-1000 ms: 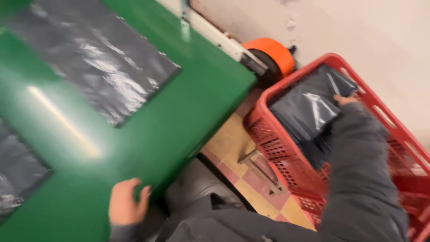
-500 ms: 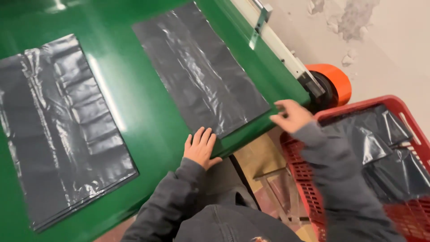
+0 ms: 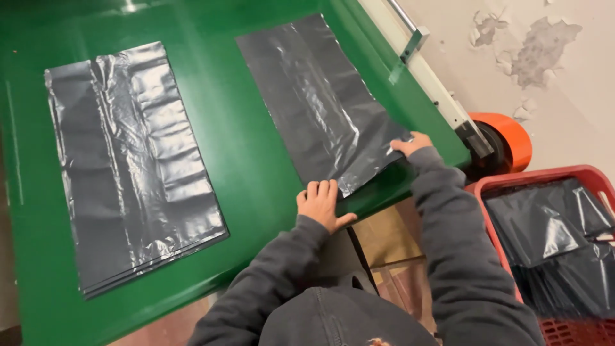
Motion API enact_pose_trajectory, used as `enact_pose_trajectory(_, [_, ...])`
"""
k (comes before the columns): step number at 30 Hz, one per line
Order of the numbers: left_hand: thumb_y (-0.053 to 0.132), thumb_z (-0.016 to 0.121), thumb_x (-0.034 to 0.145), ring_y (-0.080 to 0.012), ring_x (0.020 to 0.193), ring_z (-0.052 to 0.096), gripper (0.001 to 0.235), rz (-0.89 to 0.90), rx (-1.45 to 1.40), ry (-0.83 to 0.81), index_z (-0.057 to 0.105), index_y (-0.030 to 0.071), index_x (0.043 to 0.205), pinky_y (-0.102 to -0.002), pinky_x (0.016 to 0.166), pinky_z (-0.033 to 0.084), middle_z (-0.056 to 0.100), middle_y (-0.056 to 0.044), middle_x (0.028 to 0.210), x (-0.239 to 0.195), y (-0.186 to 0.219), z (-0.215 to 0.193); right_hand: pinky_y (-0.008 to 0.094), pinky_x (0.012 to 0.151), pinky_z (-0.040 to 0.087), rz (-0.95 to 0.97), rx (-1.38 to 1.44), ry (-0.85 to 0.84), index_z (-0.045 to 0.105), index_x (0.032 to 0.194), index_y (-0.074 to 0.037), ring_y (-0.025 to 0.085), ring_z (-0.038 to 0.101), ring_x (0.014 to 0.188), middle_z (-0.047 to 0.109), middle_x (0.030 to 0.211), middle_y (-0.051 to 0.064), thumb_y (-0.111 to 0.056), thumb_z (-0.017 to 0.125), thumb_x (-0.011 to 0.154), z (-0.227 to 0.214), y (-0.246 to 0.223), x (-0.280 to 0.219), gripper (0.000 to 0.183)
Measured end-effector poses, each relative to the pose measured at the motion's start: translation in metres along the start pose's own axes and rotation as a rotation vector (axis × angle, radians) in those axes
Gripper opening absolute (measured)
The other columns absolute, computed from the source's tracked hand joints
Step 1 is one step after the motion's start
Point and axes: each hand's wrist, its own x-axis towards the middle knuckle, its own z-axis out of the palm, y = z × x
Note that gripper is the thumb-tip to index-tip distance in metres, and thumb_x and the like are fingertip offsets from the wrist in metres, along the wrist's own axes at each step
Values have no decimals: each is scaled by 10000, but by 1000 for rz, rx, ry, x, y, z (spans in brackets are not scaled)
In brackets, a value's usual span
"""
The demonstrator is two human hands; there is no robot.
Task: Folding large grey plastic bags and stacking them into a red plastic crate at a factory workstation.
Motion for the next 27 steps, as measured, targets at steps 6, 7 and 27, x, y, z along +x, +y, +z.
enact_pose_trajectory(6, [268, 675, 946, -271, 1156, 543, 169, -25, 189, 131, 622, 175, 1077, -455, 855, 447, 607, -8, 1135, -5, -36, 25, 437, 654, 548, -192, 533, 81, 542, 1331, -14, 265, 662, 809, 646, 1121, 160, -121, 727, 863, -55, -105, -113, 514])
enact_pose_trajectory(7, [210, 671, 886, -275, 1160, 561, 185, 92, 88, 305, 628, 149, 1055, -444, 874, 465, 617, -17, 1137, -15, -39, -1, 388, 872, 504, -498, 360, 116, 555, 1355, -3, 248, 633, 1043, 642, 1243, 150, -106, 711, 912, -63, -101, -124, 480])
enact_pose_trajectory(27, [243, 713, 990, -106, 700, 533, 272, -350, -888, 409, 612, 2, 1064, -296, 635, 475, 618, -64, 777, 68, -236, 18, 415, 705, 504, -788, -143, 286, 756, 952, -24, 321, 620, 798, 600, 878, 149, -271, 882, 833, 65, -122, 6, 302])
